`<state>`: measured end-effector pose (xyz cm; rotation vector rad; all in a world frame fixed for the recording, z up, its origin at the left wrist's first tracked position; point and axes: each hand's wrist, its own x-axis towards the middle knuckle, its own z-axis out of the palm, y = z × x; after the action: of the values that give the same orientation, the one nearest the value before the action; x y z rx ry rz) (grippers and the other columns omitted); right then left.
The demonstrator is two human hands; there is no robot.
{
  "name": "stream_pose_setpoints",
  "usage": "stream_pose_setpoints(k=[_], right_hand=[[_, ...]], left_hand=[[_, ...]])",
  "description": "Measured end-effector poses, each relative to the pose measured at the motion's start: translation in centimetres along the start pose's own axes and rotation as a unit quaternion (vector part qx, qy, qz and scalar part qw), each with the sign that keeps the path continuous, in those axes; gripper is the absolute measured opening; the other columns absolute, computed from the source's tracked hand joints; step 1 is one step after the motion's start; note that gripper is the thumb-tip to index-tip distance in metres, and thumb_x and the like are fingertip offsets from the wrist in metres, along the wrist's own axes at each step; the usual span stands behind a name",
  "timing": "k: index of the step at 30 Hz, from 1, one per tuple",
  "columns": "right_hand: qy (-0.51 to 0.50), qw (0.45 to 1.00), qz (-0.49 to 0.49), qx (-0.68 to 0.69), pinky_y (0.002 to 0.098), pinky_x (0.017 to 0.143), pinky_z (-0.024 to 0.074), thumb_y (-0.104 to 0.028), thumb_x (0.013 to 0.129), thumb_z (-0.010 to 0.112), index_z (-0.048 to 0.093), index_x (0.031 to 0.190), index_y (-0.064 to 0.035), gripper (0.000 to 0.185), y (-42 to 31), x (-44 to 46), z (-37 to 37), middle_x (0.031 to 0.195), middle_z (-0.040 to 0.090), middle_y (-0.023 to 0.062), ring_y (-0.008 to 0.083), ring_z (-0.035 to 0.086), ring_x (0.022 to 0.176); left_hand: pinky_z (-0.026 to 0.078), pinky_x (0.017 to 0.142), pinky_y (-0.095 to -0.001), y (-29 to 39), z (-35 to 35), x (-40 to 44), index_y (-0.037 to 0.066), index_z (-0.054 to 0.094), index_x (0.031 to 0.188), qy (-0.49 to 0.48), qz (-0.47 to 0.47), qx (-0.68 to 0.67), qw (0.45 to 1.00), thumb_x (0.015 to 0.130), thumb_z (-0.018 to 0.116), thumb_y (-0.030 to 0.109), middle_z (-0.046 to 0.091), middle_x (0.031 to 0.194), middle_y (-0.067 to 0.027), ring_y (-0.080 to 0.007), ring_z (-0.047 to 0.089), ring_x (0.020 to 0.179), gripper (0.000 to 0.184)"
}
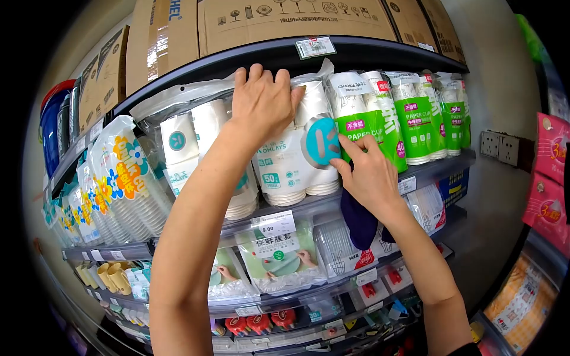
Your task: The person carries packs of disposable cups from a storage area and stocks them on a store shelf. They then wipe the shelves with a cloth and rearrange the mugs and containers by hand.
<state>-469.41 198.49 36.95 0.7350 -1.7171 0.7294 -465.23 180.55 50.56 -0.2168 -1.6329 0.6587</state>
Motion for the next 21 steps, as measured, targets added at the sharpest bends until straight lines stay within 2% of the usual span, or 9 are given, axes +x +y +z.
stream_pose_setpoints(k=[6, 7, 8, 10, 11, 14, 15, 16, 21], right_hand=[[0.028, 0.996, -0.005, 0.079, 0.0451, 0.068, 0.0516, -0.024, 0.081, 0.07, 0.064, 0.111, -0.0068, 0.035, 1.0, -0.9, -1.1, 0.098, 0.057, 0.0134, 0.0338, 0.063, 0.08], [0.029, 0.997, -0.001, 0.071, 0.0451, 0.068, 0.0516, -0.024, 0.081, 0.07, 0.064, 0.111, -0.0068, 0.035, 1.6, -1.1, -1.6, 0.098, 0.057, 0.0134, 0.0338, 0.063, 0.08], [0.052, 0.996, 0.016, 0.073, 0.0439, 0.072, 0.051, -0.022, 0.081, 0.069, 0.064, 0.111, -0.0061, 0.034, 2.5, -1.5, -2.2, 0.099, 0.058, 0.0146, 0.0345, 0.062, 0.083], [0.095, 0.991, 0.049, 0.081, 0.0415, 0.079, 0.0499, -0.018, 0.081, 0.068, 0.064, 0.11, -0.0048, 0.032, 4.2, -2.3, -3.5, 0.1, 0.06, 0.017, 0.0358, 0.061, 0.091], [0.106, 0.99, 0.069, 0.067, 0.0417, 0.082, 0.0487, -0.016, 0.081, 0.067, 0.062, 0.111, -0.0033, 0.033, 5.4, -2.6, -4.0, 0.103, 0.061, 0.019, 0.0376, 0.061, 0.094], [0.064, 0.986, 0.141, 0.061, 0.0385, 0.087, 0.0478, -0.021, 0.082, 0.069, 0.058, 0.119, 0.0007, 0.044, 9.3, -3.2, -5.3, 0.11, 0.063, 0.0226, 0.0348, 0.062, 0.101], [0.059, 0.986, 0.144, 0.059, 0.0385, 0.087, 0.0478, -0.021, 0.082, 0.069, 0.058, 0.119, 0.0007, 0.044, 10.0, -3.3, -5.3, 0.11, 0.063, 0.0226, 0.0348, 0.062, 0.101], [0.038, 0.98, 0.17, 0.099, 0.0373, 0.087, 0.0477, -0.022, 0.082, 0.069, 0.059, 0.118, 0.0016, 0.044, 10.8, -3.3, -5.4, 0.11, 0.063, 0.0225, 0.0331, 0.062, 0.102], [0.007, 0.957, 0.245, 0.155, 0.0353, 0.085, 0.0482, -0.021, 0.083, 0.067, 0.062, 0.112, 0.0035, 0.038, 12.4, -4.0, -6.3, 0.104, 0.067, 0.0199, 0.0293, 0.065, 0.099]], left_hand=[[0.033, 0.091, -0.0493, 0.2, -0.5, 0.1, 0.004, 0.06, 0.095, -0.04, -0.016, 0.022, 0.999, 0.093, 0.046, 0.038, 0.065, 0.092, -0.015, -0.0318, 0.053, 0.099, 0.037], [0.033, 0.092, -0.0492, 0.3, -0.9, 0.2, 0.005, 0.06, 0.105, -0.08, -0.029, 0.04, 0.996, 0.094, 0.045, 0.038, 0.064, 0.097, -0.0148, -0.0318, 0.051, 0.103, 0.038], [0.033, 0.092, -0.0492, 0.3, -0.7, 0.0, 0.005, 0.06, 0.105, -0.078, -0.026, 0.033, 0.996, 0.094, 0.045, 0.038, 0.064, 0.097, -0.0148, -0.0318, 0.051, 0.103, 0.038], [0.032, 0.092, -0.0485, 0.3, -0.4, -0.4, 0.004, 0.06, 0.11, 0.036, -0.013, 0.029, 0.999, 0.093, 0.048, 0.039, 0.063, 0.1, -0.0173, -0.0322, 0.052, 0.101, 0.042], [0.032, 0.093, -0.0491, 0.8, -0.9, -0.5, 0.005, 0.057, 0.12, 0.046, -0.014, 0.032, 0.998, 0.091, 0.051, 0.037, 0.06, 0.109, -0.0177, -0.0326, 0.05, 0.105, 0.043], [0.033, 0.092, -0.0491, 3.7, -2.7, -1.4, 0.006, 0.056, 0.122, 0.101, 0.025, -0.011, 0.994, 0.087, 0.058, 0.033, 0.057, 0.115, -0.0176, -0.0334, 0.049, 0.111, 0.044], [0.034, 0.093, -0.0507, 5.1, -3.3, -2.0, 0.007, 0.055, 0.122, 0.087, 0.032, -0.068, 0.993, 0.083, 0.064, 0.028, 0.055, 0.119, -0.0175, -0.0338, 0.048, 0.115, 0.046], [0.033, 0.098, -0.049, 6.6, -4.0, -2.9, 0.008, 0.05, 0.13, 0.035, 0.033, -0.115, 0.992, 0.083, 0.063, 0.022, 0.051, 0.125, -0.0193, -0.037, 0.045, 0.118, 0.051], [0.037, 0.098, -0.0494, 13.4, -4.1, -6.3, 0.005, 0.047, 0.132, -0.056, 0.113, -0.262, 0.957, 0.075, 0.07, 0.021, 0.046, 0.13, -0.0241, -0.04, 0.044, 0.12, 0.064]])
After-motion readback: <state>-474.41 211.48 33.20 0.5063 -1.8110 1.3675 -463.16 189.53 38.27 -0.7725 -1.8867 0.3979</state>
